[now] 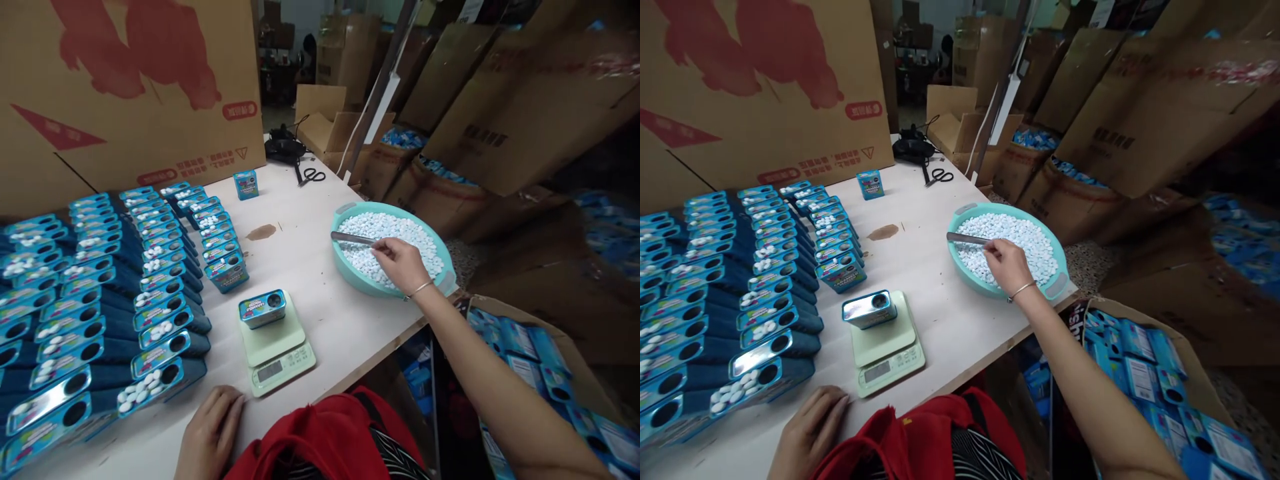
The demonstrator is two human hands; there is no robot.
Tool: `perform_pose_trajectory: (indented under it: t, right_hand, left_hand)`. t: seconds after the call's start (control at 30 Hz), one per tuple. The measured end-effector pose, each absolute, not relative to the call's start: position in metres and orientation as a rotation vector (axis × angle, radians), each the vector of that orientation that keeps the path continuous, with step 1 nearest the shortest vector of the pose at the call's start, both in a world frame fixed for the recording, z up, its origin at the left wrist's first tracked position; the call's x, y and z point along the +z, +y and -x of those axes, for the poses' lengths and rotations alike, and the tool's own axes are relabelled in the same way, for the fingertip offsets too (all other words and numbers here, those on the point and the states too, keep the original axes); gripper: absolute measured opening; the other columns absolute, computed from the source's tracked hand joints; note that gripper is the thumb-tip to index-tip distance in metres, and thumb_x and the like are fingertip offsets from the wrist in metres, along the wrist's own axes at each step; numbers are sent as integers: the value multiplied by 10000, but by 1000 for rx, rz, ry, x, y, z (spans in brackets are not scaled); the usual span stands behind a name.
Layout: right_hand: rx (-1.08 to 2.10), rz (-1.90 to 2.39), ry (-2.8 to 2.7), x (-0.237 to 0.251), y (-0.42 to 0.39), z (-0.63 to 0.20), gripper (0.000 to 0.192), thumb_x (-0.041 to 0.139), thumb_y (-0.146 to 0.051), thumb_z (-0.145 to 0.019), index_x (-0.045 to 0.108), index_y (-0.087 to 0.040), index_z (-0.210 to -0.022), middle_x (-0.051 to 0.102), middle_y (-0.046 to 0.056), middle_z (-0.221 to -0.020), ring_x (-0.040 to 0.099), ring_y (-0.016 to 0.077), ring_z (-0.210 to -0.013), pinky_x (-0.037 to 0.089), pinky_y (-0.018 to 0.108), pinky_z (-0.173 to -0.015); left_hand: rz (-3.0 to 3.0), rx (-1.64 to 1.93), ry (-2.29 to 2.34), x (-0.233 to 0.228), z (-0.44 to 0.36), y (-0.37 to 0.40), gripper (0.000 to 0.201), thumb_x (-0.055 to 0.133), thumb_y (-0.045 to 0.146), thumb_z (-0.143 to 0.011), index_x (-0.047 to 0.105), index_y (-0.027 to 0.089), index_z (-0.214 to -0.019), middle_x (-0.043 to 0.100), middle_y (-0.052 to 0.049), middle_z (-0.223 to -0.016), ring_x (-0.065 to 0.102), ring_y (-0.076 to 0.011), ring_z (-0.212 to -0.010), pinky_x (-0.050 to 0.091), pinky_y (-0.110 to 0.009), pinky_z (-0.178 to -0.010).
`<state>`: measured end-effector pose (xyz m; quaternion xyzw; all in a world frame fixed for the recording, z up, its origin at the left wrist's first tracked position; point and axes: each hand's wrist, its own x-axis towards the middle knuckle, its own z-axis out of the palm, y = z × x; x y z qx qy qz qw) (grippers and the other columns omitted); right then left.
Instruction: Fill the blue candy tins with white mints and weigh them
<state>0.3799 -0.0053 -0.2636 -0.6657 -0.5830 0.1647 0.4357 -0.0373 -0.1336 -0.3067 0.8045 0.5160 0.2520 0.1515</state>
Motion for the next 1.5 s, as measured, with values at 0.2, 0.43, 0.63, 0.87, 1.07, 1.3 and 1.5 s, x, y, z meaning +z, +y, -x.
perform_pose_trajectory:
  t: [0.2,0.43,0.63,0.87,1.07,1.3,1.5]
  right_hand:
    - [930,1067,-1625,-212,-24,-269,64,595,-236,-827,649,-224,-795,632,22,-807,578,158,-761,473,324,-721]
    - [1031,1014,-1714,-217,-13,-235,123,626,-82,-760,664,-167,-841,597,10,-819,521,96,-676,456,268,-686]
    - [1643,978,-712,-259,-28,-265,177,695,-333,-784,636,-174,-833,617,2,-783,537,75,-645,462,205,-577]
    - [1725,1115,-293,-311,-68,-283,58,630,-116,-792,634,-159,-831,685,51,-832,664,116,-833,540,206,-782]
    - [1651,1191,-544,-300,-73,-279,191,638,-307,-835,515,-186,-916,716,66,-869,694,145,-738,541,259,-657]
    - [1271,1153,-1044,-263,-57,-250,183,628,-355,-839,548,-192,-816,638,-13,-722,543,85,-566,433,242,-548]
    - [891,1059,-1468,-243,-35,-221,136,639,-314,-842,624,-192,-785,557,-9,-779,491,104,-679,421,256,-625]
  left_hand:
    - [-2272,682,1498,-305,32,-134,200,487,335,-903,629,217,-827,639,-33,-826,631,-147,-759,524,-230,-686]
    - [-2216,731,1507,-315,34,-141,162,504,306,-900,624,202,-867,629,-38,-863,612,-147,-815,507,-242,-742]
    - [-2134,691,1525,-316,31,-140,143,510,288,-896,608,196,-844,614,-36,-840,586,-143,-797,484,-259,-727]
    - [-2097,660,1530,-316,30,-137,135,516,274,-892,590,189,-818,608,-39,-822,567,-140,-783,464,-267,-716]
    - [-2086,676,1546,-318,27,-136,118,537,262,-882,593,187,-811,603,-31,-808,568,-136,-769,460,-264,-710]
    - [-2091,667,1554,-316,27,-135,119,532,255,-880,592,188,-802,607,-32,-804,569,-134,-765,465,-261,-705]
    - [-2126,668,1571,-316,27,-135,129,533,255,-878,602,190,-791,614,-29,-785,576,-132,-747,473,-250,-682]
